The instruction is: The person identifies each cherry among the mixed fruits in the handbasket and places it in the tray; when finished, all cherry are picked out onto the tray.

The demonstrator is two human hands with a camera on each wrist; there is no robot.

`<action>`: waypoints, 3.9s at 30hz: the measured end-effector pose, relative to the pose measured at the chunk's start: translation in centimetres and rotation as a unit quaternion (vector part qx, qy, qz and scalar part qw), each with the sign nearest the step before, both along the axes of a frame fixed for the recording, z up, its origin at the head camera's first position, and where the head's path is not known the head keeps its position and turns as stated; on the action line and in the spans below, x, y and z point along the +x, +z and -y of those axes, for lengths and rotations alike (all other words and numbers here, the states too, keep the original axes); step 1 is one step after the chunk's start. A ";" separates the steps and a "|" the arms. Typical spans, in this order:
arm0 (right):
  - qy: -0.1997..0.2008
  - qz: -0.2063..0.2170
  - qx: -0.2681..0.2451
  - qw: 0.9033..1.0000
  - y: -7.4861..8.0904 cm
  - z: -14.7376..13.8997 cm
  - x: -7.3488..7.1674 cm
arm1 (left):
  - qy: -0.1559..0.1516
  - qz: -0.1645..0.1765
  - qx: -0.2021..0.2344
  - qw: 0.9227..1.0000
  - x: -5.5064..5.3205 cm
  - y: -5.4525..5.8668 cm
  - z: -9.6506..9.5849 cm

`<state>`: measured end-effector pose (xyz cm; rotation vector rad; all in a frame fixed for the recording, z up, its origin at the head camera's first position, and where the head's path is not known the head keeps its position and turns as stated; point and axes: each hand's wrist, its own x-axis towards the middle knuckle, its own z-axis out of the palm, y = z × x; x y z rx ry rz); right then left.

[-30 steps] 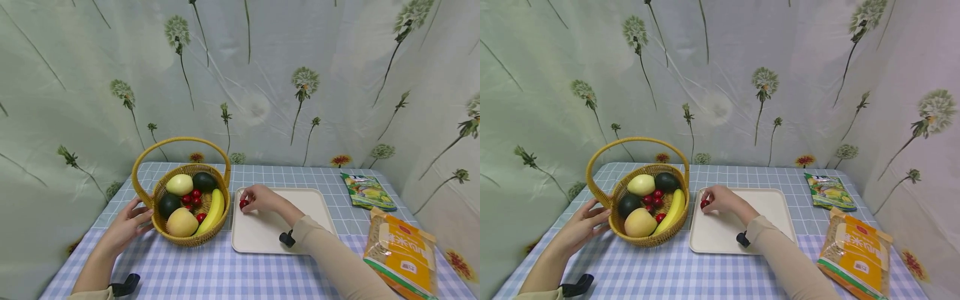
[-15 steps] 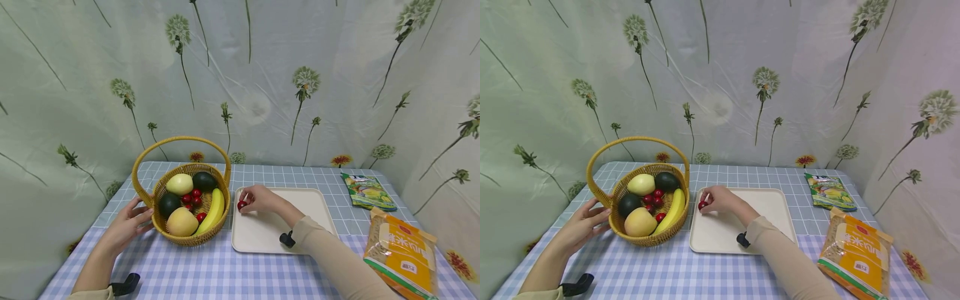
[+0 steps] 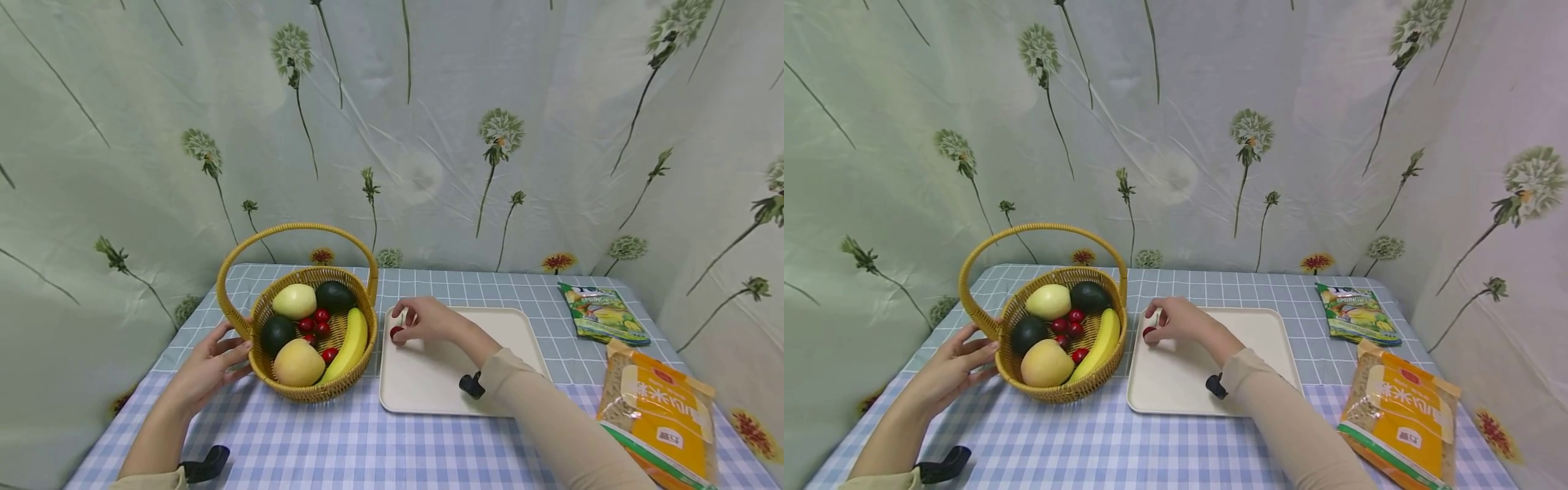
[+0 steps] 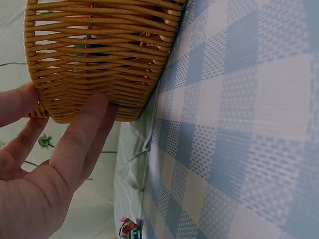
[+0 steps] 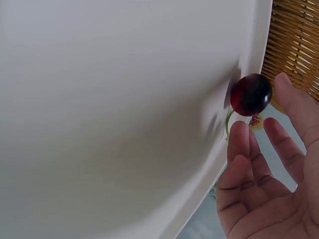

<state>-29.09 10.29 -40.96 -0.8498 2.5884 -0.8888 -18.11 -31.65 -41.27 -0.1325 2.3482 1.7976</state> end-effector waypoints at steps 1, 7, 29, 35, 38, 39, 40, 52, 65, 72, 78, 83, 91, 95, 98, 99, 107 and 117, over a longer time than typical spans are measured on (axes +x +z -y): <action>0.001 -0.001 0.001 1.000 0.1 0.0 0.0 | 0.000 0.000 0.000 1.000 0.0 0.0 0.0; 0.009 0.008 0.002 1.000 0.0 0.1 -0.1 | 0.002 0.003 -0.002 1.000 0.0 0.0 0.0; 0.033 0.020 -0.002 0.999 1.8 0.1 -0.2 | -0.006 0.007 0.002 1.000 0.0 -0.2 0.2; 0.066 0.005 -0.008 0.998 4.2 0.6 0.1 | -0.005 0.009 0.000 1.000 0.0 -0.1 0.2; 0.083 0.002 -0.008 0.996 5.5 1.4 0.5 | -0.006 0.007 -0.004 1.000 0.0 0.0 0.2; 0.087 0.003 -0.008 0.996 6.0 1.8 0.7 | -0.005 0.006 -0.005 1.000 0.1 0.0 0.2; 0.093 0.001 -0.008 0.996 6.3 2.2 0.9 | -0.005 0.006 -0.006 1.000 0.1 0.1 0.2; 0.150 -0.002 0.036 0.988 7.8 7.5 1.4 | -0.005 0.005 -0.009 1.000 0.2 0.0 0.0; 0.169 0.070 0.117 0.976 7.9 12.3 0.7 | -0.005 0.011 -0.005 1.000 0.1 -0.2 0.1; 0.163 0.148 0.179 0.959 8.0 14.6 0.2 | -0.007 0.005 0.003 1.000 0.2 -0.1 0.2; 0.161 0.161 0.198 0.953 7.7 15.5 -0.2 | -0.007 -0.002 0.015 1.000 0.0 -0.1 0.0; 0.162 0.182 0.212 0.947 7.5 16.1 -0.3 | -0.002 0.001 0.014 1.000 0.1 0.0 0.0; 0.144 0.218 0.223 0.939 8.0 16.4 -0.3 | -0.002 0.004 0.006 1.000 0.0 0.2 -0.1; 0.125 0.228 0.221 0.940 7.7 16.8 -0.3 | 0.001 0.009 0.004 1.000 0.1 0.2 0.0; 0.124 0.210 0.228 0.943 7.2 17.1 -0.3 | 0.001 0.007 0.004 1.000 0.2 0.1 0.0; 0.126 0.202 0.233 0.943 7.0 17.1 -0.3 | 0.001 0.006 0.003 1.000 0.2 0.1 0.1; 0.120 0.162 0.273 0.941 6.4 17.5 -0.2 | 0.001 0.002 0.005 1.000 0.2 0.0 0.1; 0.131 0.156 0.268 0.942 6.4 17.3 -0.2 | -0.002 0.000 0.014 1.000 0.0 0.0 0.0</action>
